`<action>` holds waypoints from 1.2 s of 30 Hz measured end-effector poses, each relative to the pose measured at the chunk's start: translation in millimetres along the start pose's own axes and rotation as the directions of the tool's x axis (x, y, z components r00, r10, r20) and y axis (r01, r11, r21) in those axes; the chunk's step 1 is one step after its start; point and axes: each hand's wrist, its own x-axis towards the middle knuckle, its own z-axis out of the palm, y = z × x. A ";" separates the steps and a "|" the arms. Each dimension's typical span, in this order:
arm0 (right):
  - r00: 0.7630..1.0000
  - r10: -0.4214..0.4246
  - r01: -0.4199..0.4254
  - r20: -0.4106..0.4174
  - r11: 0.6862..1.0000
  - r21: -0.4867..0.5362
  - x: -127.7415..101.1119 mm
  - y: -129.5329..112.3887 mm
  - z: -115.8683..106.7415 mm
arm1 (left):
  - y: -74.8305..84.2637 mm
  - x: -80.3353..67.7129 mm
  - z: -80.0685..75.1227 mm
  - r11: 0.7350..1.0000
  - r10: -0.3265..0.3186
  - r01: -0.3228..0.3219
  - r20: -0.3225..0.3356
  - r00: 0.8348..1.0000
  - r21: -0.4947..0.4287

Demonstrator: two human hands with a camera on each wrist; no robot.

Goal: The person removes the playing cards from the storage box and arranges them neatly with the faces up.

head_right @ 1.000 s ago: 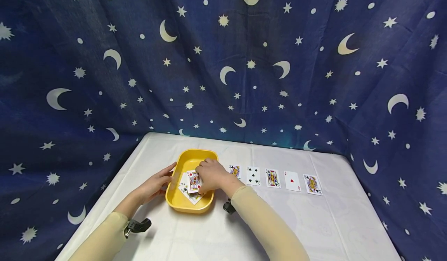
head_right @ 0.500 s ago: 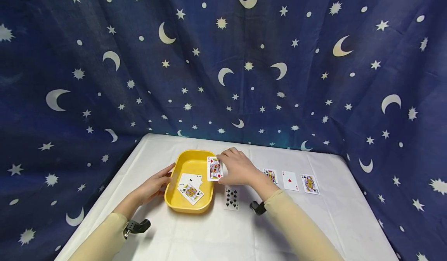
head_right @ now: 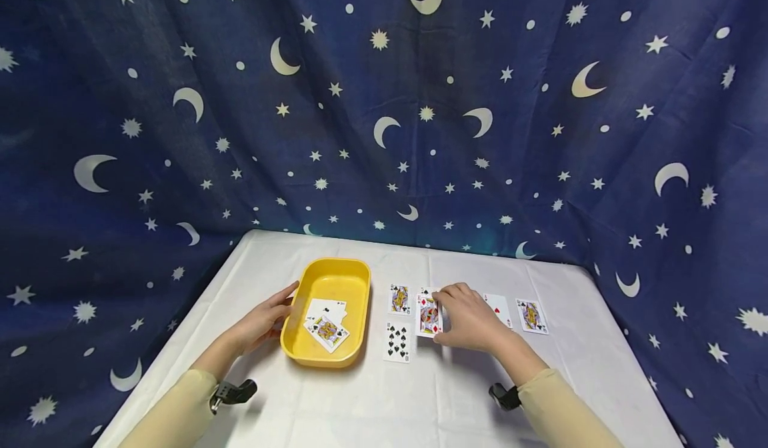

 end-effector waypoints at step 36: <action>0.984 0.081 -0.099 0.160 0.989 0.112 -35.4 4.8 43.4 | 0.2 -4.3 2.7 1.000 0.023 -0.024 0.016 1.000 0.016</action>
